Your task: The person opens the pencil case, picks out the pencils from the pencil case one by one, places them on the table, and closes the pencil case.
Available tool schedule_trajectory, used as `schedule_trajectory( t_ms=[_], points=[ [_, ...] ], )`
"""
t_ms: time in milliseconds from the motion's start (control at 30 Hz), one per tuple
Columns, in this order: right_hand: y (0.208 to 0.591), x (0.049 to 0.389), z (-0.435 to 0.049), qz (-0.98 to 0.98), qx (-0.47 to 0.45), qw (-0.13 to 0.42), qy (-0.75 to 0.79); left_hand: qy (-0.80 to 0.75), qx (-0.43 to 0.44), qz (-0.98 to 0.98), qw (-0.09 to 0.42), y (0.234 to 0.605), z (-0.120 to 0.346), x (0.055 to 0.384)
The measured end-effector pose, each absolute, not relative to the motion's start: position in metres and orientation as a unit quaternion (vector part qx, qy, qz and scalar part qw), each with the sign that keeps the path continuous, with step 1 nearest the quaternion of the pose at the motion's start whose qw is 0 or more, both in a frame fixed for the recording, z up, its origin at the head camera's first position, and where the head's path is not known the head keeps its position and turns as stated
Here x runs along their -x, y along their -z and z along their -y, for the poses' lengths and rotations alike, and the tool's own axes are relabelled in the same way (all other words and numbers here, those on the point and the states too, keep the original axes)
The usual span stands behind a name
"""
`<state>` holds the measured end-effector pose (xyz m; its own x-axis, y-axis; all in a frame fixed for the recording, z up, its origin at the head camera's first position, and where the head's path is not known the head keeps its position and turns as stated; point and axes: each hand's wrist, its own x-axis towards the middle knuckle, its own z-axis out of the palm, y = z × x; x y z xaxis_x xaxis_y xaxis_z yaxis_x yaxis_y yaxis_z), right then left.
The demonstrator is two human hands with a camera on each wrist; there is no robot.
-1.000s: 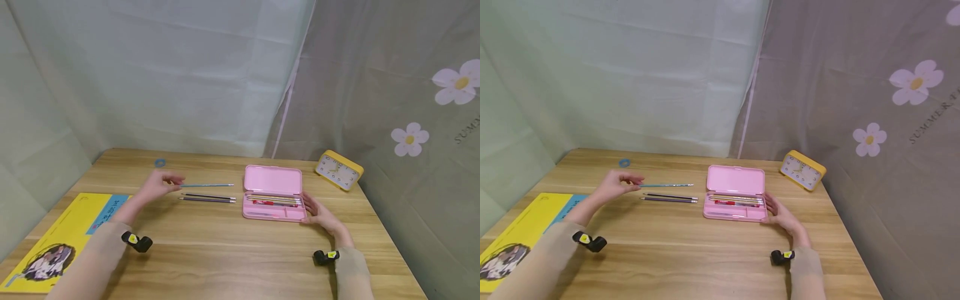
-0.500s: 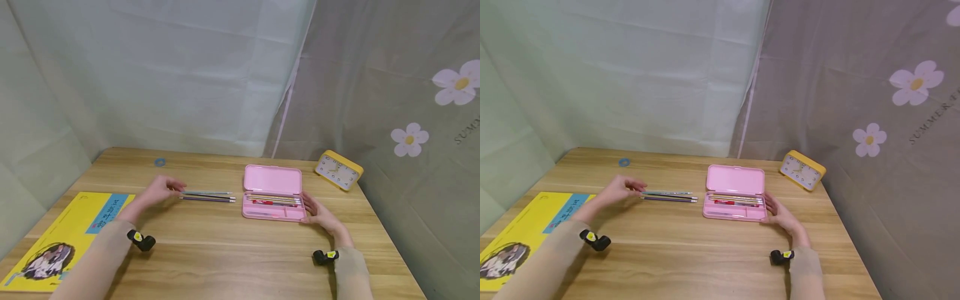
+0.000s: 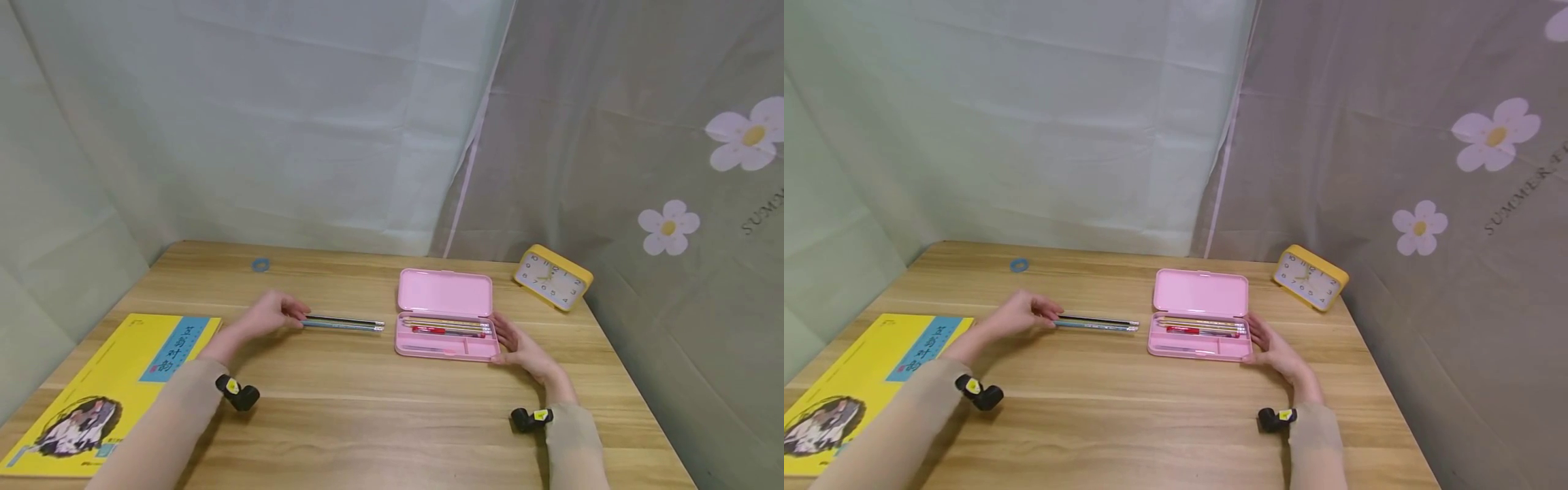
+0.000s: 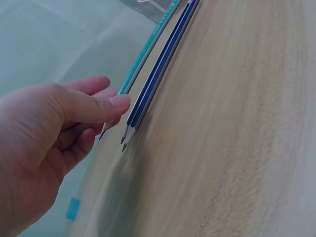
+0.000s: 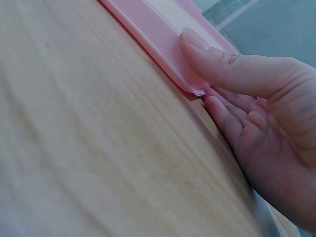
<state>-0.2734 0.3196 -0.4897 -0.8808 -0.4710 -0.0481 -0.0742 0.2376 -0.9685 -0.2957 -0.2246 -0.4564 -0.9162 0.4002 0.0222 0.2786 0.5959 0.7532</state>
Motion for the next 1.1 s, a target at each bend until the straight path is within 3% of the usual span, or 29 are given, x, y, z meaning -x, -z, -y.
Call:
schedule_trajectory(
  t_ms=[1100],
  points=[
    [0.4888,0.2734,-0.3203,-0.767,0.172,0.174,0.593,-0.39,-0.214,-0.893,0.075,0.4588,0.2233,0.2964]
  ],
)
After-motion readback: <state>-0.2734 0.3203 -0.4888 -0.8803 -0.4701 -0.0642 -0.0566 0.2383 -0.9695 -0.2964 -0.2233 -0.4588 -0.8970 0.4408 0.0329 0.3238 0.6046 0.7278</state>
